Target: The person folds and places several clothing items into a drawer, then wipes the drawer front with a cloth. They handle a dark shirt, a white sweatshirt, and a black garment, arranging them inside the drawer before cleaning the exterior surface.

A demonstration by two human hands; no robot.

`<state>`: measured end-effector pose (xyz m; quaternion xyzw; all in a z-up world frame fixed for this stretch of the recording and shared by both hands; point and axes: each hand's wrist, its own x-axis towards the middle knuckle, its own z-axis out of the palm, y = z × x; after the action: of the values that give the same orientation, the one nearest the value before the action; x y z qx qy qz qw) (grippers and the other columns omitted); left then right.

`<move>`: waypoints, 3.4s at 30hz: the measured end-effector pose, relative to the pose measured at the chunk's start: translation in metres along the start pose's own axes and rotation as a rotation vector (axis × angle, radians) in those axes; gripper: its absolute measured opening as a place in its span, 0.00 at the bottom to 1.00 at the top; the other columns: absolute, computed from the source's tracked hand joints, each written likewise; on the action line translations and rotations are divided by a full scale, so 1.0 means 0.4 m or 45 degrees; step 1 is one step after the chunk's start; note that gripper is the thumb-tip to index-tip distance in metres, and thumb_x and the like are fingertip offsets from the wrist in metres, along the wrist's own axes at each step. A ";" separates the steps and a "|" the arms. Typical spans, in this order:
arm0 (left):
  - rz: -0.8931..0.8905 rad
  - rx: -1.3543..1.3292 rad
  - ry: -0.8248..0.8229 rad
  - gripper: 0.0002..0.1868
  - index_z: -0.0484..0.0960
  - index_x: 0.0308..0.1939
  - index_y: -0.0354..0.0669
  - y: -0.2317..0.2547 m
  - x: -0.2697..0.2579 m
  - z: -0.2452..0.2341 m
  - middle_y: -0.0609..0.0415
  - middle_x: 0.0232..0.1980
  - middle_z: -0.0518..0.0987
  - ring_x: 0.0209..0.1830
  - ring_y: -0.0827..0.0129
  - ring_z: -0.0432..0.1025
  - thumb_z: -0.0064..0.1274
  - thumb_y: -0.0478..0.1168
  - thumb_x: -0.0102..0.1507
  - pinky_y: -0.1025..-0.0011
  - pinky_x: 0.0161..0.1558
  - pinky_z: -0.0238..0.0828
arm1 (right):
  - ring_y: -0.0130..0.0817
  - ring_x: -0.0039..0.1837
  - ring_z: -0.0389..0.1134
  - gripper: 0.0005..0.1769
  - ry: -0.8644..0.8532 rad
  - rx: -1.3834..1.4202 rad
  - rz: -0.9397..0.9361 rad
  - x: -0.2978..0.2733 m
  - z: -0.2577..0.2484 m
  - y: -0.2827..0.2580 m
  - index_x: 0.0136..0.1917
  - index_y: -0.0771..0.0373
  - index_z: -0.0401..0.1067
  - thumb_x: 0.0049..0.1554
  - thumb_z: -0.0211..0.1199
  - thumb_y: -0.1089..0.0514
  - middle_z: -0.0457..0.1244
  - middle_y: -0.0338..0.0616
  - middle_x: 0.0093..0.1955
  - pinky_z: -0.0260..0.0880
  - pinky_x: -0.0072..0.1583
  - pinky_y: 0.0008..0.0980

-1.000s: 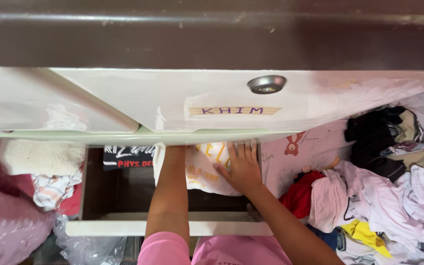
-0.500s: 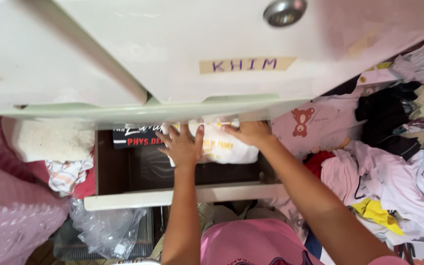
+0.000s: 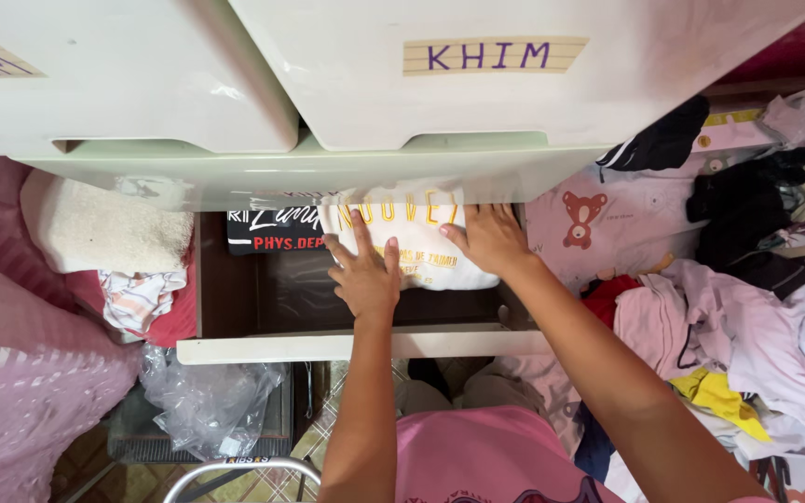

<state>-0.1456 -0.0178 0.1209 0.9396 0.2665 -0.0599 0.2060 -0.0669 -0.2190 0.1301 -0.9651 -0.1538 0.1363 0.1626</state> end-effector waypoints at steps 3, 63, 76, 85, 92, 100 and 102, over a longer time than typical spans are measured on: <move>0.009 0.025 -0.015 0.41 0.39 0.81 0.75 -0.005 -0.002 0.010 0.32 0.82 0.42 0.62 0.32 0.64 0.36 0.69 0.67 0.39 0.57 0.66 | 0.66 0.83 0.38 0.49 0.259 -0.161 -0.179 -0.047 0.026 -0.002 0.79 0.76 0.44 0.64 0.48 0.34 0.40 0.71 0.81 0.32 0.79 0.55; 0.805 -0.201 -0.741 0.12 0.79 0.50 0.43 0.898 0.080 1.033 0.48 0.49 0.81 0.48 0.50 0.75 0.52 0.39 0.64 0.54 0.51 0.70 | 0.39 0.66 0.61 0.39 0.861 3.294 0.989 0.397 0.403 1.611 0.72 0.64 0.65 0.53 0.74 0.49 0.62 0.42 0.68 0.60 0.67 0.40; 0.790 -0.627 -0.392 0.12 0.81 0.48 0.43 0.943 0.056 0.954 0.47 0.49 0.82 0.42 0.54 0.79 0.51 0.35 0.60 0.59 0.44 0.73 | 0.36 0.52 0.71 0.14 0.944 3.038 0.490 0.354 0.137 1.578 0.54 0.65 0.73 0.54 0.66 0.61 0.69 0.42 0.50 0.72 0.58 0.37; -0.638 -1.558 -1.135 0.44 0.65 0.66 0.43 0.877 0.058 0.956 0.42 0.66 0.73 0.65 0.49 0.70 0.40 0.74 0.62 0.45 0.63 0.61 | 0.40 0.55 0.73 0.15 0.755 3.165 0.618 0.072 0.133 1.416 0.54 0.64 0.75 0.53 0.63 0.60 0.71 0.45 0.53 0.72 0.63 0.42; -0.772 -2.537 -1.171 0.49 0.64 0.70 0.40 0.890 -0.037 0.861 0.43 0.65 0.73 0.63 0.52 0.70 0.44 0.72 0.56 0.50 0.62 0.63 | 0.46 0.52 0.74 0.25 0.486 2.923 0.737 -0.370 0.352 1.342 0.58 0.73 0.74 0.48 0.63 0.62 0.71 0.54 0.52 0.75 0.57 0.45; -0.132 -1.752 -1.865 0.47 0.67 0.70 0.36 0.918 -0.052 0.682 0.45 0.63 0.77 0.60 0.60 0.73 0.61 0.57 0.52 0.63 0.61 0.68 | 0.55 0.62 0.70 0.37 0.585 2.880 0.575 -0.614 0.404 1.363 0.70 0.78 0.65 0.51 0.67 0.59 0.66 0.63 0.64 0.71 0.62 0.50; 0.081 -1.426 -1.871 0.47 0.68 0.71 0.35 0.935 -0.072 0.616 0.46 0.63 0.78 0.60 0.62 0.74 0.65 0.53 0.51 0.66 0.61 0.69 | 0.56 0.65 0.67 0.38 0.719 2.825 0.595 -0.652 0.375 1.363 0.72 0.74 0.63 0.52 0.66 0.56 0.64 0.61 0.67 0.68 0.66 0.51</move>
<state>0.0257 -0.4238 0.0365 0.4356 0.0330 -0.4978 0.7492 -0.2148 -0.7578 -0.1449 -0.2946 0.2725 0.0030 0.9159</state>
